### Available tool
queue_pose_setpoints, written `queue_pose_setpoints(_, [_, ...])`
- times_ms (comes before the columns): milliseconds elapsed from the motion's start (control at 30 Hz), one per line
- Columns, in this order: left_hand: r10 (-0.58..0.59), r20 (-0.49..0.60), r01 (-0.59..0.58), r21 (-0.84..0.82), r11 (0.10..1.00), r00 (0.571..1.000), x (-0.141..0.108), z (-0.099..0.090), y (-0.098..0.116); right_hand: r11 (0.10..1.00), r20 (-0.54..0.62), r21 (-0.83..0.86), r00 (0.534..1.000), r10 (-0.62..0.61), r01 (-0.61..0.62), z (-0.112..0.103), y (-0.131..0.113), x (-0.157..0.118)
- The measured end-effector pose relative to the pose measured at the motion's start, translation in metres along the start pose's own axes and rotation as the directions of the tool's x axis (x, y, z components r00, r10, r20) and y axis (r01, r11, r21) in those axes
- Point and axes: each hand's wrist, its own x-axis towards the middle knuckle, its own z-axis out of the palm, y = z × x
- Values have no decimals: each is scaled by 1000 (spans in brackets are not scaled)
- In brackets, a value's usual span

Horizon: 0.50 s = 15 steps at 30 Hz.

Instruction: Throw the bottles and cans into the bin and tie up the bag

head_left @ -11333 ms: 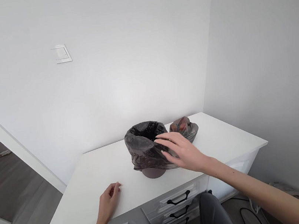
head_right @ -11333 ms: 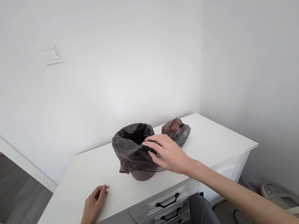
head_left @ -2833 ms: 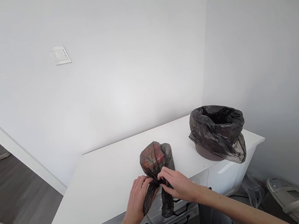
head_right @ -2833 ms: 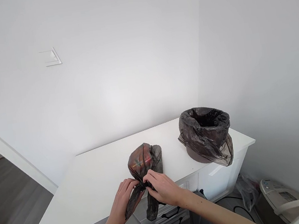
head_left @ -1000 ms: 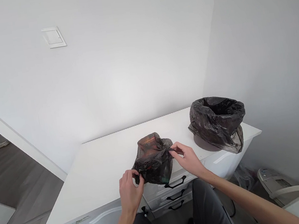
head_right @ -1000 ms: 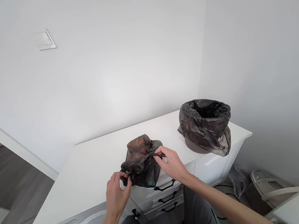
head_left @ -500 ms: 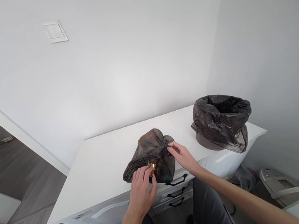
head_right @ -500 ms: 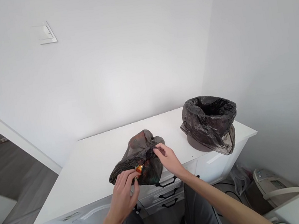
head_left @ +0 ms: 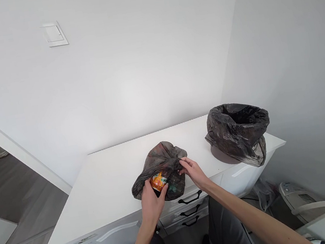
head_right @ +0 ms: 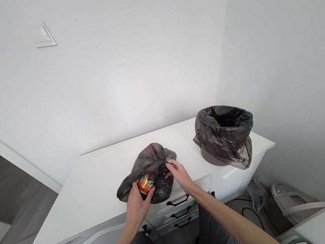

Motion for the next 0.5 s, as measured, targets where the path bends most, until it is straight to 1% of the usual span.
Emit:
queue_pose_setpoints(100, [-112, -27, 107, -151, 983, 993, -1, -14, -6, 998, -42, 64, 999, 19, -16, -3, 7, 6])
queue_pose_setpoints(167, [-134, -51, 120, -217, 969, 990, -3, -29, -8, 994, -79, 108, 996, 29, -20, -7, 12, 9])
queue_pose_setpoints(233, [-123, -60, 105, -244, 964, 991, -8, -49, -11, 990, -108, 143, 994, 35, -19, -12, 16, 12])
queue_pose_setpoints(333, [-120, -108, 98, -186, 978, 987, -12, -86, -23, 984, -123, 179, 992, 43, -20, -17, 20, 16])
queue_pose_setpoints(400, [-150, -188, 130, -117, 985, 971, -10, -114, -34, 981, -120, 193, 992, 48, -25, -20, 22, 17])
queue_pose_setpoints(433, [-173, -241, 158, -83, 984, 955, -6, -127, -40, 980, -121, 198, 991, 50, -25, -21, 24, 18])
queue_pose_setpoints(500, [-223, -358, 232, -18, 973, 907, 5, -151, -49, 978, -131, 209, 990, 50, -22, -22, 26, 18])
